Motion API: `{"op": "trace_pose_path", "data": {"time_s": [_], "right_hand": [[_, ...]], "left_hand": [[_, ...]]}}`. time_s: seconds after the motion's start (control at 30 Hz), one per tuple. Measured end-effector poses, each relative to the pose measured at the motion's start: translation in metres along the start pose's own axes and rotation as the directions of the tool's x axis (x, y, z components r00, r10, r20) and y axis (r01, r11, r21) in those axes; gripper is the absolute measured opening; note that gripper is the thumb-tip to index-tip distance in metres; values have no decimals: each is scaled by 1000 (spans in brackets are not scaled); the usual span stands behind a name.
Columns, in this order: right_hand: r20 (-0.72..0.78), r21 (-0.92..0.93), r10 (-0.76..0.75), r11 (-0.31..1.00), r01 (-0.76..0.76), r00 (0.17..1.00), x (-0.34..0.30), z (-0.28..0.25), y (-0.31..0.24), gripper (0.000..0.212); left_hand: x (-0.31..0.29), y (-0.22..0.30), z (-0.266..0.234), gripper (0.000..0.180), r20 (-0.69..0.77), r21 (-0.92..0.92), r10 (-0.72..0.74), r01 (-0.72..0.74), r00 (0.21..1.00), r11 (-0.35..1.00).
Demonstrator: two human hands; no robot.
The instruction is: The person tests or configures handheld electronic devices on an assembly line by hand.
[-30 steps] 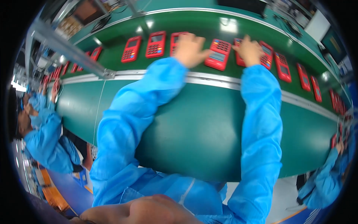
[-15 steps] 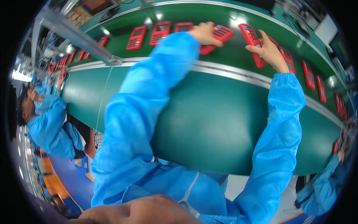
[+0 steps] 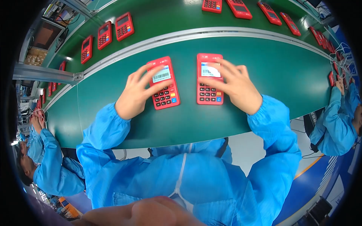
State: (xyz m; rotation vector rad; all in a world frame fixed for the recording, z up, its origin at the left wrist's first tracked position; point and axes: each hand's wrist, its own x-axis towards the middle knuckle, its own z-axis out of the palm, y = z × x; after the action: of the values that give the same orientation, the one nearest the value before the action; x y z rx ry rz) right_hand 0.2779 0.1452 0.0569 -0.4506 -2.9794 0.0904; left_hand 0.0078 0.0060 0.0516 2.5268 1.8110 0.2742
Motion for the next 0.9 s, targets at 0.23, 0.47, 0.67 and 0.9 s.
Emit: {"op": "trace_pose_path", "data": {"time_s": [0.23, 0.47, 0.67, 0.9], "right_hand": [[24, 368, 320, 878, -306, 947, -27, 24, -26, 98], [-78, 461, 290, 859, -223, 954, -4, 39, -38, 99], [-162, 544, 318, 818, -184, 934, -17, 29, -31, 83], [-314, 257, 113, 966, -31, 943, -45, 27, -25, 32]], "left_hand": [[-29, 35, 28, 97, -50, -503, -362, 290, 931, 814], [-12, 47, 43, 96, -117, -557, -384, 259, 916, 789], [-21, 46, 27, 78, -165, -482, -349, 233, 922, 845], [-22, 51, 38, 37, -412, -56, 7, -33, 911, 998]]}}
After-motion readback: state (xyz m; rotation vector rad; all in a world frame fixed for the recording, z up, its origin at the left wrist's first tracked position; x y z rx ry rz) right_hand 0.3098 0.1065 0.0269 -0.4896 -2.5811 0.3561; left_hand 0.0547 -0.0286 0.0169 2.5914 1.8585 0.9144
